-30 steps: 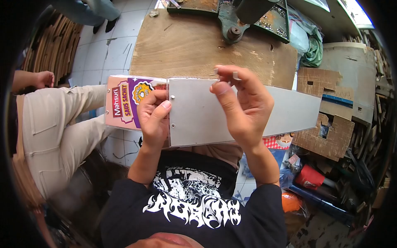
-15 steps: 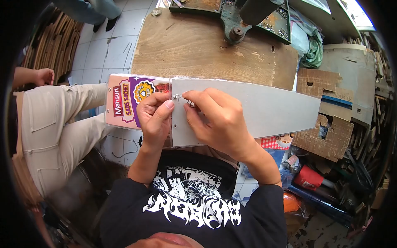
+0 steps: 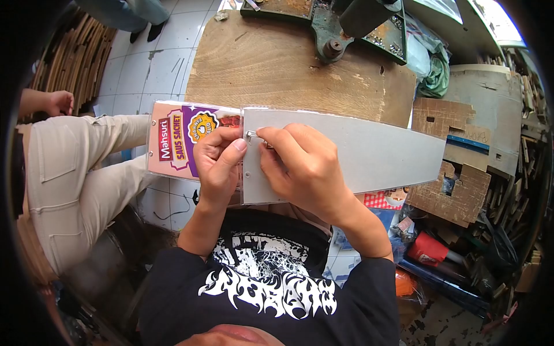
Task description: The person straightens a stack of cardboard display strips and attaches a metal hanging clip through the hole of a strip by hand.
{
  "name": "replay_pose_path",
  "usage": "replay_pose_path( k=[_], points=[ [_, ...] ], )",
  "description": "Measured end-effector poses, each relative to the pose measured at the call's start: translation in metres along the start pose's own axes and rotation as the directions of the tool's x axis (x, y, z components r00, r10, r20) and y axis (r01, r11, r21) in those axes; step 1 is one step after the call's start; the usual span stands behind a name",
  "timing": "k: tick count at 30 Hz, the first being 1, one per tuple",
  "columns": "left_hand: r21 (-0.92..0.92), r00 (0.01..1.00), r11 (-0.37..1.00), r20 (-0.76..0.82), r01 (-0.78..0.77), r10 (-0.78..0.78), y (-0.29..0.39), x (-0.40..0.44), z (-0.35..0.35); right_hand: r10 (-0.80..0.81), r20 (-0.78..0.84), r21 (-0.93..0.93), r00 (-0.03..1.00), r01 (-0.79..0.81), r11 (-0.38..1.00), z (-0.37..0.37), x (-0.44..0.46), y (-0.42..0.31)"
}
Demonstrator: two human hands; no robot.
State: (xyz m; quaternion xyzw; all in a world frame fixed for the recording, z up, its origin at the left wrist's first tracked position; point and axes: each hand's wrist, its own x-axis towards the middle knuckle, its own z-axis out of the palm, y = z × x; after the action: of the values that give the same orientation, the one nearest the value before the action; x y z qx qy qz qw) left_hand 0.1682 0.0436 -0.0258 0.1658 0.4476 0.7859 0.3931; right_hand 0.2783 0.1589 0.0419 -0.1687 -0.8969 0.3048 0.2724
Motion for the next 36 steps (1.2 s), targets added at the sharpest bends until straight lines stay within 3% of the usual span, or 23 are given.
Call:
replay_pose_path(
  k=[10,36],
  points=[
    [0.030,0.999,0.999,-0.012,0.038,-0.038,-0.001,-0.001,-0.001,-0.007,-0.108,0.030,0.994,0.011,0.999,0.008,-0.001,0.004],
    [0.109,0.999,0.994,-0.042,-0.013,0.017,0.002,-0.001,0.004,0.108,-0.194,0.036,0.975,-0.103,0.994,0.012,0.001,0.006]
  ],
)
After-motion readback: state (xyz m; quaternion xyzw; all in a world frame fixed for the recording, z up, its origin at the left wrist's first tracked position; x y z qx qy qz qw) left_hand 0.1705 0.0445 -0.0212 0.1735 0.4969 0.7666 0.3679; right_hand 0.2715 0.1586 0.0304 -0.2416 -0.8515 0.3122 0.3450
